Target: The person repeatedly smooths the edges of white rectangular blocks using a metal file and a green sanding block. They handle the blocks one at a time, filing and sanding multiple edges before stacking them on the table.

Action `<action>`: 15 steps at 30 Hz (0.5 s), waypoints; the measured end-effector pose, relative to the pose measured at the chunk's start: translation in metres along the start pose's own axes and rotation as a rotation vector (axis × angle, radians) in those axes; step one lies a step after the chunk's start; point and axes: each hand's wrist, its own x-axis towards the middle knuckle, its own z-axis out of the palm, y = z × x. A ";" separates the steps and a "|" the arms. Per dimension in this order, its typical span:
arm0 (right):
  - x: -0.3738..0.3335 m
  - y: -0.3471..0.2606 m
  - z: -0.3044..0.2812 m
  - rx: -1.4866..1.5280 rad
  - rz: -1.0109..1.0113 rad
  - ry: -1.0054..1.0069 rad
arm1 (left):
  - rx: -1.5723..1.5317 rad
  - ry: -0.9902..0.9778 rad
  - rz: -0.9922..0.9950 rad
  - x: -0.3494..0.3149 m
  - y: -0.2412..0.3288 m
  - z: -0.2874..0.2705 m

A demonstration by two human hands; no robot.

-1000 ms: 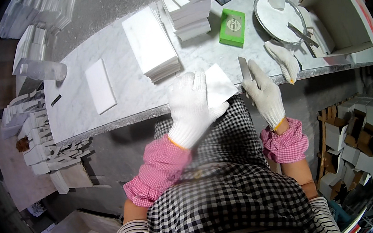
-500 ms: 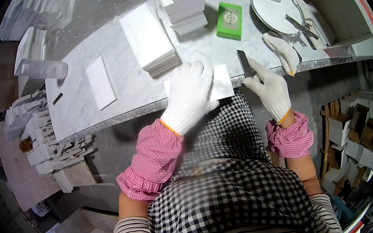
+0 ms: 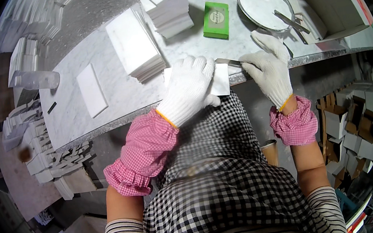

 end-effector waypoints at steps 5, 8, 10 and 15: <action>0.020 0.000 -0.011 -0.072 -0.051 -0.093 | -0.115 0.134 -0.030 -0.004 -0.004 0.014; 0.029 0.003 -0.014 -0.105 -0.077 -0.100 | -0.201 0.155 -0.081 -0.003 -0.004 0.018; 0.031 0.002 -0.016 -0.110 -0.053 -0.115 | -0.261 0.078 -0.145 0.001 -0.002 0.010; 0.030 0.006 -0.010 -0.121 -0.184 -0.092 | -0.257 0.167 -0.091 -0.005 -0.006 0.019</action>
